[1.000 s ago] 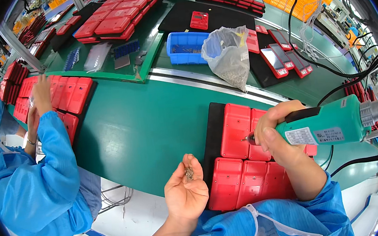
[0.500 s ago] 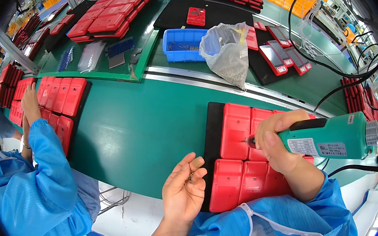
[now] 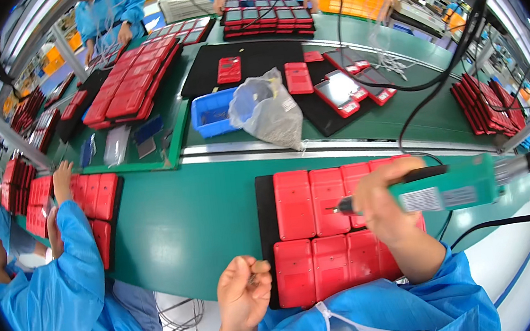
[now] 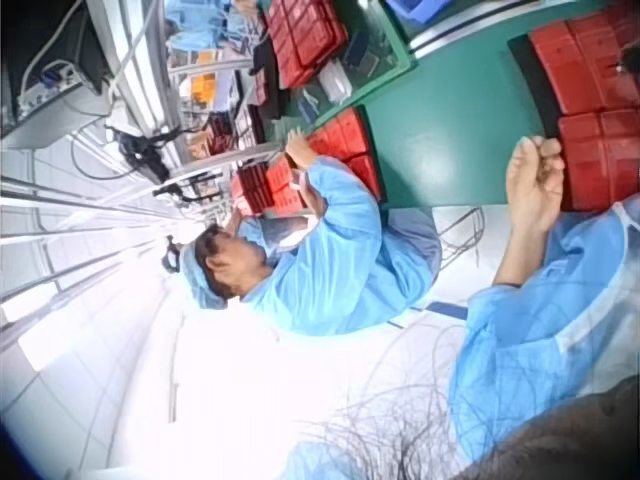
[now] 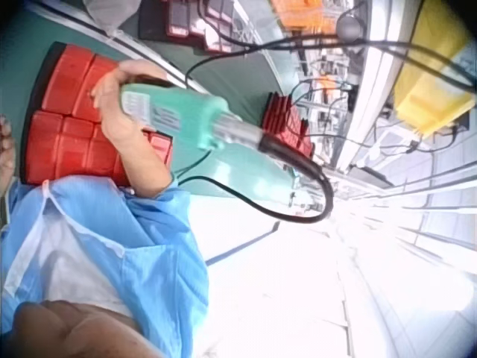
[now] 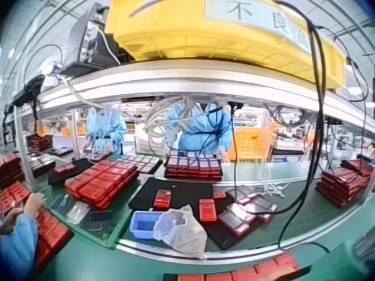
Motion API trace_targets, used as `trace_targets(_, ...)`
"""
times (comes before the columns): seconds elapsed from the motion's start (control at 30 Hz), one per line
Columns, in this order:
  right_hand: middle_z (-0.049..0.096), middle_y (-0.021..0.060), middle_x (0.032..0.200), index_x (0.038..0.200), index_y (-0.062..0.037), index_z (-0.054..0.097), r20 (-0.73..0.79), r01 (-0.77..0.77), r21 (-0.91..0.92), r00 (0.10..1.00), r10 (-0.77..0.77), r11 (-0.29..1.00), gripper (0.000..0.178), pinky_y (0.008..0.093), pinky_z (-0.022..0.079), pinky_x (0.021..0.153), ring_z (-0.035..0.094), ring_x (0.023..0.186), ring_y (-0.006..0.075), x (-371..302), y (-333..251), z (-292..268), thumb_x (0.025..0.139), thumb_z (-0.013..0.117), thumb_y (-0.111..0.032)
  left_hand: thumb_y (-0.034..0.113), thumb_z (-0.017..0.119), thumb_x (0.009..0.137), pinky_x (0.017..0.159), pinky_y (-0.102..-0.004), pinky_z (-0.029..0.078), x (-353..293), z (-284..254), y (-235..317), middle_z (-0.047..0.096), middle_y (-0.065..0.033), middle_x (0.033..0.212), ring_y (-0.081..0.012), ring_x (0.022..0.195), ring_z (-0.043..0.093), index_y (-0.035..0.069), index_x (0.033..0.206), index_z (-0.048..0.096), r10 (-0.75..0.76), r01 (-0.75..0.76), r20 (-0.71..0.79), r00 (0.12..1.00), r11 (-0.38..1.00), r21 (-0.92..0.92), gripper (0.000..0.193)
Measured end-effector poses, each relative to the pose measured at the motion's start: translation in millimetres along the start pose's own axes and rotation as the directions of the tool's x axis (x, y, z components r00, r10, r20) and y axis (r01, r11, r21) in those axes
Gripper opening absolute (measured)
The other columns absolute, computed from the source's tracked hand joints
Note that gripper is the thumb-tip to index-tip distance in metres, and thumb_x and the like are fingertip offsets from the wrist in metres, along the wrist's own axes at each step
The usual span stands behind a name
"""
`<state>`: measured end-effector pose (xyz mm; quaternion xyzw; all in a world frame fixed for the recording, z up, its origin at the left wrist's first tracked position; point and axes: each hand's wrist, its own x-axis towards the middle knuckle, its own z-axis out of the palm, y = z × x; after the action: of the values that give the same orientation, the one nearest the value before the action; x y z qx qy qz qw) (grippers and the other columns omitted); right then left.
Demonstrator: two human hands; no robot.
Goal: The person fastens screws into red electronic housings using an electric screwdriver on an assembly line.
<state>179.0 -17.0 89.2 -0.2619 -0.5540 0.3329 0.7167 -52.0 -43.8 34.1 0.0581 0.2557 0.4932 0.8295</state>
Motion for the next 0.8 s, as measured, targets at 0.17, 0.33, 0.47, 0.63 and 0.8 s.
trace_targets(0.17,0.049,0.0064,0.062,0.099,-0.0094,0.038,0.006,-0.013,-0.097,1.000,0.014,0.995,0.028,0.0305,0.045,0.052,0.050,0.051,0.0145,-15.3,-27.6,-35.4,0.077,0.049,0.005,0.023,0.041,0.090,0.037,-0.0186,0.030,6.1,-0.9,-10.4,0.051,-0.0085,0.058,-0.0118,0.044,0.040,0.004,0.077,0.052,-0.088,0.072,-0.108,0.990,0.987,-0.142,0.026)
trace_targets(0.33,0.049,0.0069,0.055,0.096,-0.0049,0.043,0.053,-0.110,-0.096,0.992,0.116,0.989,0.024,0.0315,0.045,0.053,0.052,0.053,0.0168,-35.1,-40.1,-39.4,0.074,0.048,0.005,0.026,0.039,0.091,0.036,-0.0182,0.030,2.9,2.6,-19.3,0.038,-0.0012,0.054,-0.0087,0.042,0.033,0.006,0.073,0.049,-0.158,0.158,0.006,0.987,0.986,-0.056,0.029)
trace_targets(0.47,0.049,0.0065,0.056,0.094,-0.0039,0.044,0.102,-0.138,-0.193,0.982,0.160,0.971,0.020,0.0291,0.044,0.048,0.051,0.049,0.0150,-37.6,-41.3,-42.2,0.076,0.048,0.003,0.021,0.040,0.090,0.037,-0.0182,0.032,0.8,10.4,-23.6,0.045,-0.0020,0.062,-0.0092,0.049,0.038,0.005,0.079,0.051,-0.232,0.224,-0.072,0.970,0.969,-0.105,0.022)
trace_targets(0.63,0.050,0.0069,0.058,0.098,-0.0038,0.043,0.080,-0.090,-0.263,0.990,0.115,0.961,0.023,0.0299,0.045,0.049,0.051,0.049,0.0147,-58.0,-19.7,-44.2,0.076,0.046,0.004,0.014,0.041,0.090,0.044,-0.0157,0.039,-0.4,16.2,-27.2,0.052,-0.0022,0.075,-0.0100,0.065,0.048,0.005,0.087,0.052,-0.348,0.299,0.054,0.936,0.705,-0.644,0.014)
trace_targets(0.8,0.050,0.0050,0.058,0.095,-0.0024,0.047,0.064,-0.024,-0.333,0.997,0.048,0.943,0.030,0.0228,0.038,0.044,0.049,0.049,0.0106,-58.4,-20.7,-44.1,0.069,0.054,0.010,0.011,0.041,0.088,0.045,-0.0151,0.041,-1.1,23.7,-33.6,0.051,0.0012,0.076,-0.0089,0.072,0.052,0.006,0.091,0.052,-0.273,0.382,0.283,0.920,0.454,-0.805,0.012)
